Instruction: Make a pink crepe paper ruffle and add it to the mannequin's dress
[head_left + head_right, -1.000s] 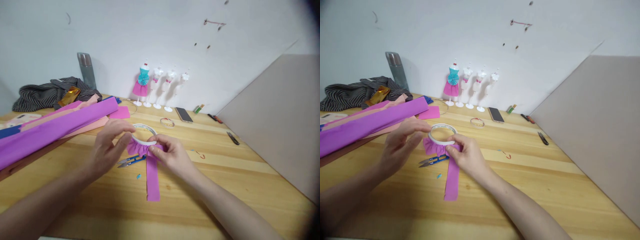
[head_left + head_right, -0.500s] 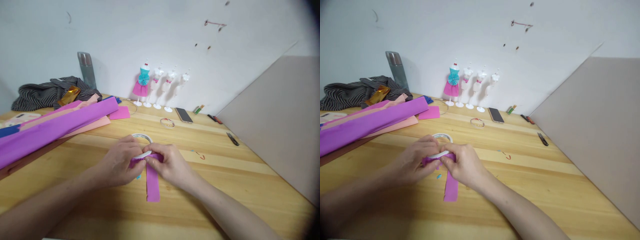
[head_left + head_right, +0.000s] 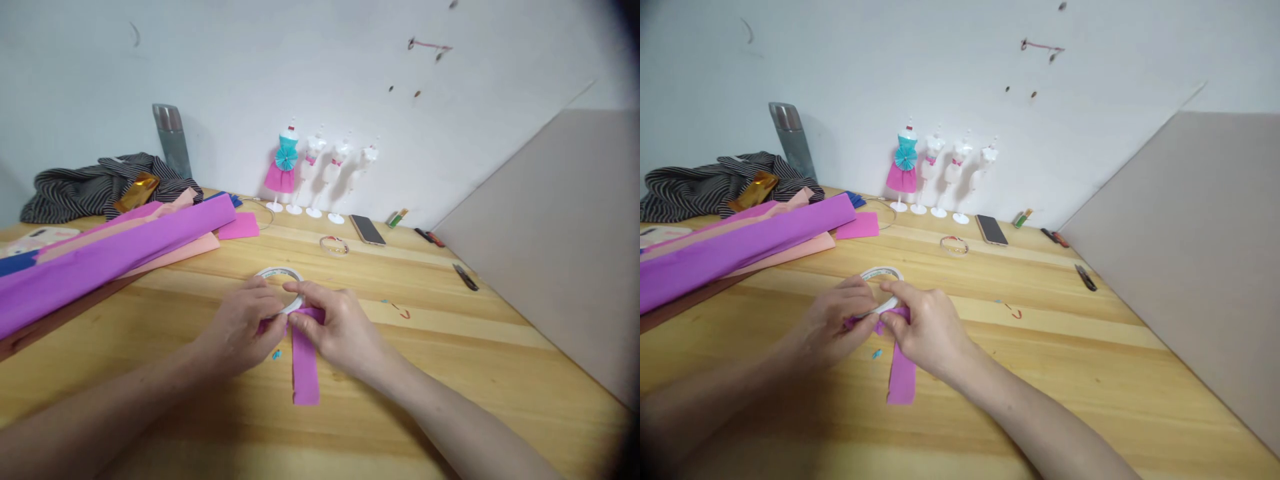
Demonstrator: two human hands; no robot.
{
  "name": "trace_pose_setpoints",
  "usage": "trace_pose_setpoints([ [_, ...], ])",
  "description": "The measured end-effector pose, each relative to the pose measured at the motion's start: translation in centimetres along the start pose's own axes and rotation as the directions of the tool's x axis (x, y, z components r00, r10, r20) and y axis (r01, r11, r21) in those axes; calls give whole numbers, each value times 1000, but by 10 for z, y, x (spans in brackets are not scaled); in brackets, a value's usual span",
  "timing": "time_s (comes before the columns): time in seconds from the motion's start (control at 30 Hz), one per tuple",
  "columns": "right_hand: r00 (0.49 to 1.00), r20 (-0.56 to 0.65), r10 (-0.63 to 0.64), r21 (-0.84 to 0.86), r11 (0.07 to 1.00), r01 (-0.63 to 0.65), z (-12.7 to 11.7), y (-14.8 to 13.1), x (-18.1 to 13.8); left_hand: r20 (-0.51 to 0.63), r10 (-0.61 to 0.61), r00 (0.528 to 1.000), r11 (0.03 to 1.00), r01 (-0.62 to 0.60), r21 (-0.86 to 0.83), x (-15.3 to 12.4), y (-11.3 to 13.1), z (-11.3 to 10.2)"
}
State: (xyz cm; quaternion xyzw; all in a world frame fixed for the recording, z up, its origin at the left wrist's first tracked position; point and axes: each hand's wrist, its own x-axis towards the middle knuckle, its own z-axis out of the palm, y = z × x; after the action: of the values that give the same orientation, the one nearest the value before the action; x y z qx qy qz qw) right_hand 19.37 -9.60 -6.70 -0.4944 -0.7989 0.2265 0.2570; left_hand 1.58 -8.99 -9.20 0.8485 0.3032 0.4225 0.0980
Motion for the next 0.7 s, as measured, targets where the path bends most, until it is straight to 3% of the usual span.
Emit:
trace_pose_setpoints([
  [0.5, 999, -49, -18, -84, 996, 14, 4, 3, 1, -53, -27, 998, 999, 29, 35, -5, -3, 7],
  [0.7, 992, -98, -80, -18, 997, 79, 1, 3, -1, -54, -75, 996, 997, 75, -3, -2, -3, 4],
])
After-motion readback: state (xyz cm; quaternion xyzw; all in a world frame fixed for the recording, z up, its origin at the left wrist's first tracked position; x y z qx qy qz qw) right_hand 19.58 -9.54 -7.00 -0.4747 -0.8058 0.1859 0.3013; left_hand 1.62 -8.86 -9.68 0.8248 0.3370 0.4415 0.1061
